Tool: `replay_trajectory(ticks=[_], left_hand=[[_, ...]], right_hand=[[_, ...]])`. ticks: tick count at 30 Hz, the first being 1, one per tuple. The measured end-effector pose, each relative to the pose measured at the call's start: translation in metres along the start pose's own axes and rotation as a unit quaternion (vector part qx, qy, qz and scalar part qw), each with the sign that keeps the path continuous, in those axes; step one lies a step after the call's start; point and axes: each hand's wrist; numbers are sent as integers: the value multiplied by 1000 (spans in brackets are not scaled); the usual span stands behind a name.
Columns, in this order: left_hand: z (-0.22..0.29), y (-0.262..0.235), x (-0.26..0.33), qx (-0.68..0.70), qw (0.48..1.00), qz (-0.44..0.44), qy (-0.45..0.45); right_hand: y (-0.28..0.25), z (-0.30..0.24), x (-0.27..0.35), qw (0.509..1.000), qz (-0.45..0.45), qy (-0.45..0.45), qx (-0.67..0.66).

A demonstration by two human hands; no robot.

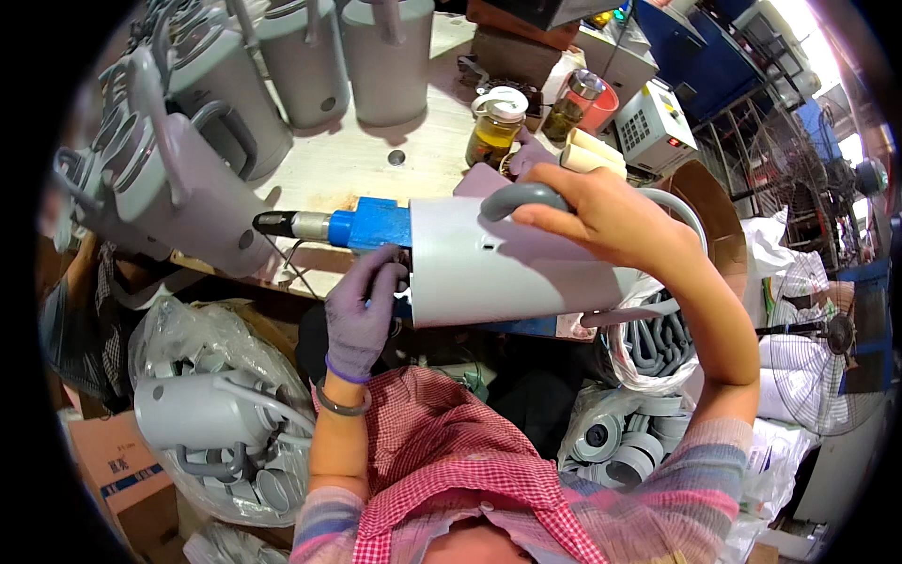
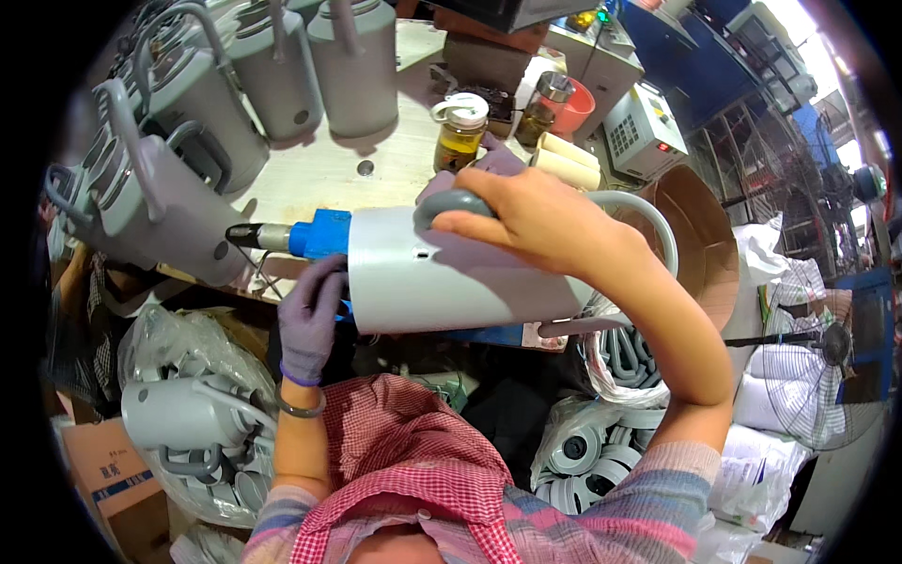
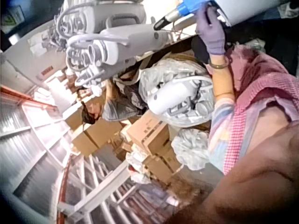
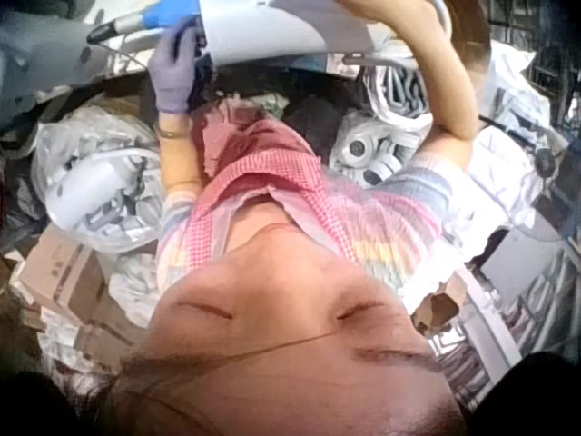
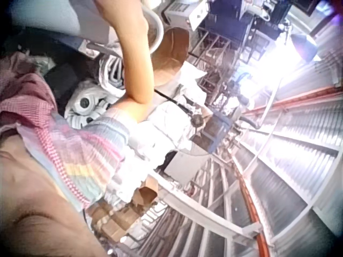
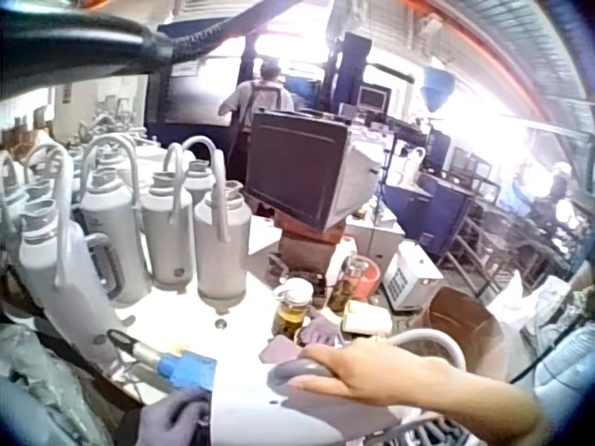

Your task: The person assembles grey plastic sprayers by attaching handles to the main body using a blue heating tool. They pick up a sprayer body, place it on the heated tool, and press a handle onto the connection point to fuse them. The person repeats this process for multiple units, placing the finished sprayers on a nearby table.

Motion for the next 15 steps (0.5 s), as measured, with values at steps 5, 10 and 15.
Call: replay_trajectory(ticks=[5,10,15], left_hand=[[-47,12,-26,-259,957,-79,110],[-69,43,-54,-390,895,-183,115],[-111,87,-66,-432,881,-118,151]], right_hand=[[5,-4,-3,997,47,-15,55],[-13,-13,14,993,26,16,114],[-37,-10,80,987,51,131,80]])
Point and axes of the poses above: each hand's wrist, its own x-axis away from the middle knuckle, its own y-axis out of the palm, z = x × y, and after that the axes turned 14 degrees about -y, right-handed
